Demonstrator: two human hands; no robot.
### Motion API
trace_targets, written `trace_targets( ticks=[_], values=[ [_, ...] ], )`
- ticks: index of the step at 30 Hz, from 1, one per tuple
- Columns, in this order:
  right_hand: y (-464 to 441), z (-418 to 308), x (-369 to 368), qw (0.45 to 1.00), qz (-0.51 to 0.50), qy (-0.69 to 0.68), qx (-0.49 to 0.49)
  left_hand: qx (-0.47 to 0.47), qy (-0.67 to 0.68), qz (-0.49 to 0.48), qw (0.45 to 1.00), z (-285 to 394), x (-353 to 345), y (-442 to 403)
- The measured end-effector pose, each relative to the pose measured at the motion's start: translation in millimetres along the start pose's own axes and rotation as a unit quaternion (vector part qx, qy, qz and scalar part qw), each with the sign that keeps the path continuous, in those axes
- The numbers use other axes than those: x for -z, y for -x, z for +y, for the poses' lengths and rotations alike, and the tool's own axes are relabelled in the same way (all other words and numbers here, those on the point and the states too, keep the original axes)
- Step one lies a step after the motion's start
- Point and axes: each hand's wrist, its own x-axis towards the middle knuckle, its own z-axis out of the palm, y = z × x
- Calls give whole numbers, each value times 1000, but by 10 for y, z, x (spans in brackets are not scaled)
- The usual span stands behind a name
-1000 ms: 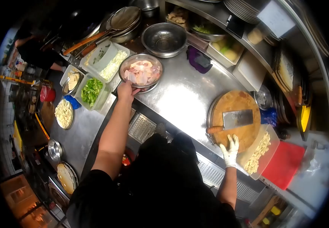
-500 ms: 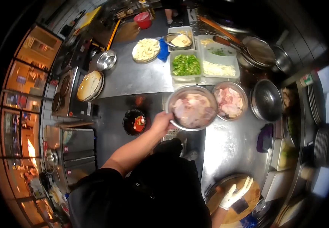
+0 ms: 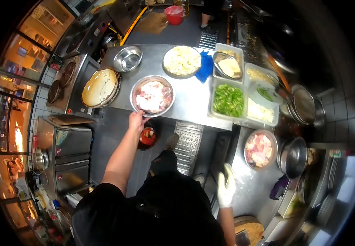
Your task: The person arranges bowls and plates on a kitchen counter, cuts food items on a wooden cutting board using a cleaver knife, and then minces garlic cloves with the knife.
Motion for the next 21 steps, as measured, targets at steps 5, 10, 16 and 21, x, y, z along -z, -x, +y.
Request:
trace_targets(
  ticks=[5, 10, 16, 21],
  values=[
    [-1122, 2, -1740, 972, -139, -152, -117, 20, -209, 41, 977, 154, 161, -443],
    [-1929, -238, -3067, 887, -256, -265, -279, -247, -126, 78, 958, 776, -21, -1017],
    [-2255, -509, -3784, 820, -230, -394, -346, 66, 277, 35, 958, 1098, -237, -2936],
    [-2405, -505, -4051, 835, -200, -375, -348, 10, 249, 139, 959, 1354, -659, -2964]
  ],
)
